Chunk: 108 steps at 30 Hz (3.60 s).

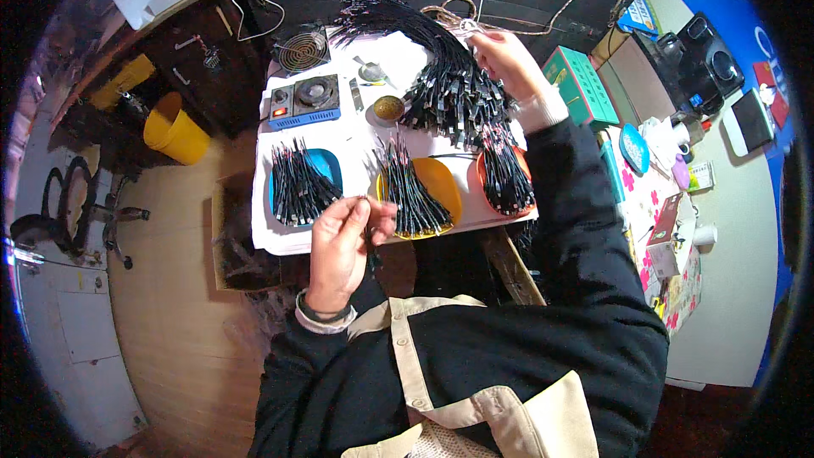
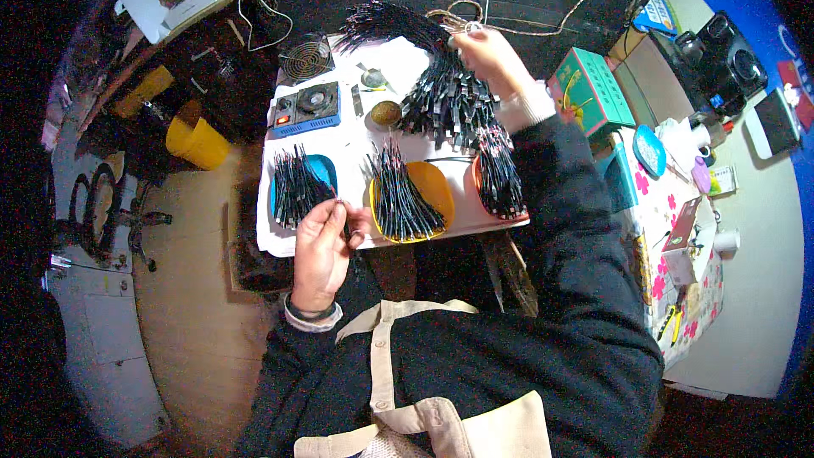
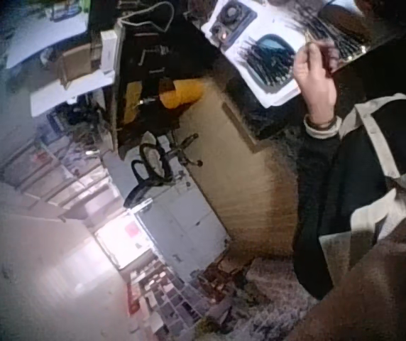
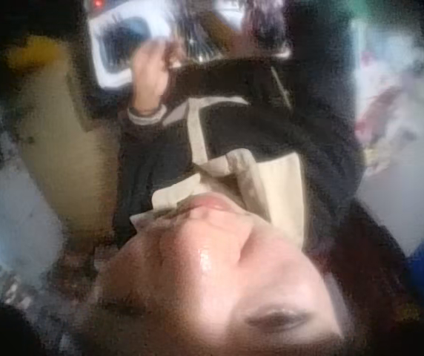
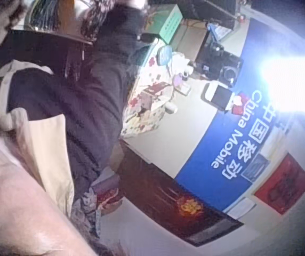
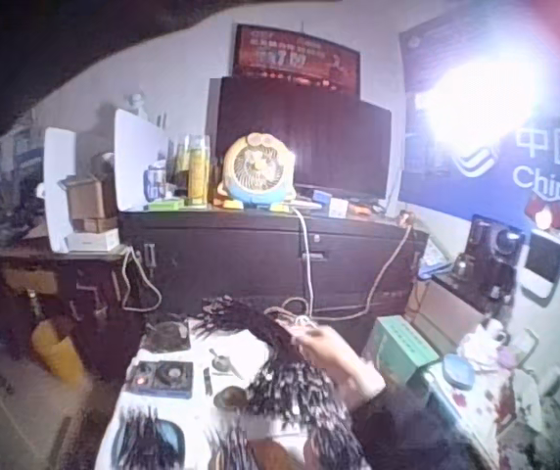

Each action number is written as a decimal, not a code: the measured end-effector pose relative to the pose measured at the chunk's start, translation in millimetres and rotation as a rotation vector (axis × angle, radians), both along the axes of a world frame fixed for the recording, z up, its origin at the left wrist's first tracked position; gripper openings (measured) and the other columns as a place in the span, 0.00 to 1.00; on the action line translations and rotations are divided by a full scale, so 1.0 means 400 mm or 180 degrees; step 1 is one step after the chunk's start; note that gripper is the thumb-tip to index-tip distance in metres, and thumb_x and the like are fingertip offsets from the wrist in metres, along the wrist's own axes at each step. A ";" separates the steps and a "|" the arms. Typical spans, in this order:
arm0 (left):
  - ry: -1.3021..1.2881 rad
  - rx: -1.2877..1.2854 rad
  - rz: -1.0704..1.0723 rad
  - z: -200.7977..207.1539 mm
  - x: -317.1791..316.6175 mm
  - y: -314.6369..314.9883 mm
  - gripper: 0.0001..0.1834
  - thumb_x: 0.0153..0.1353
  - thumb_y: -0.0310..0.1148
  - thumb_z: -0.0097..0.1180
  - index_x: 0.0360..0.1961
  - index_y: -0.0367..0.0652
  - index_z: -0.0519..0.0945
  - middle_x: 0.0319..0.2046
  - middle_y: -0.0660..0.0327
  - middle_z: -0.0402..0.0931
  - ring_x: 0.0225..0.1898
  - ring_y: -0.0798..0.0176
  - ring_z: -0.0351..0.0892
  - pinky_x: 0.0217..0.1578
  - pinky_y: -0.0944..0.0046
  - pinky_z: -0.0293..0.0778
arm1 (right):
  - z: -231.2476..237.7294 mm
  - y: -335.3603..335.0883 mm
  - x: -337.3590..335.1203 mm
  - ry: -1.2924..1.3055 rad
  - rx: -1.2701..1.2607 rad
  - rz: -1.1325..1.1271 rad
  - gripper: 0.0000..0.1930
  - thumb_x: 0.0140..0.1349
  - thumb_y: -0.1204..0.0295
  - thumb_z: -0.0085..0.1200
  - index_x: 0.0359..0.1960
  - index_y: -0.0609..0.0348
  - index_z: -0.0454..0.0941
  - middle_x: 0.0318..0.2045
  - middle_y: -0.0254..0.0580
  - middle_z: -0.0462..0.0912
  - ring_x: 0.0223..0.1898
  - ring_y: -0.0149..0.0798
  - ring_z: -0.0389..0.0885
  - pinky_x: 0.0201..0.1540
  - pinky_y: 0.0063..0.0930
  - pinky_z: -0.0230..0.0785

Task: The person repeatedly picks black cable-like items from a tray, attaches small components to their ends, and places the finished items into separate colored trays. The process is repeated continuously throughout the clip.

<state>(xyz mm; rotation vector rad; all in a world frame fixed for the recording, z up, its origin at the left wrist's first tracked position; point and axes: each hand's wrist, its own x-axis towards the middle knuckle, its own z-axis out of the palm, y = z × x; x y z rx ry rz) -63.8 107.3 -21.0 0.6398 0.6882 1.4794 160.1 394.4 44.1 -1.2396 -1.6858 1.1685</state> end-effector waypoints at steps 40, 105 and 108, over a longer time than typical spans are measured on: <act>0.2576 0.1155 0.1634 0.081 0.134 -0.133 0.08 0.65 0.23 0.55 0.42 0.32 0.81 0.32 0.58 0.83 0.26 0.70 0.79 0.28 0.73 0.73 | -0.043 -0.721 -0.077 0.1717 0.0638 0.0460 0.06 0.59 0.82 0.58 0.34 0.64 0.73 0.33 0.33 0.75 0.34 0.22 0.74 0.38 0.15 0.67; 0.1414 -0.0297 -0.0766 0.071 0.060 -0.186 0.08 0.64 0.26 0.56 0.31 0.30 0.82 0.18 0.69 0.72 0.19 0.79 0.63 0.20 0.77 0.58 | -0.090 -0.691 0.024 0.0064 0.1053 0.0153 0.12 0.69 0.70 0.48 0.27 0.62 0.70 0.18 0.37 0.69 0.20 0.32 0.67 0.24 0.26 0.60; 0.1392 -0.0545 -0.1268 0.079 0.037 -0.192 0.09 0.64 0.28 0.56 0.31 0.32 0.82 0.17 0.69 0.71 0.18 0.79 0.63 0.20 0.77 0.57 | -0.075 -0.703 0.063 -0.0452 0.0431 0.0790 0.08 0.68 0.70 0.51 0.36 0.62 0.75 0.24 0.32 0.73 0.25 0.25 0.69 0.29 0.18 0.62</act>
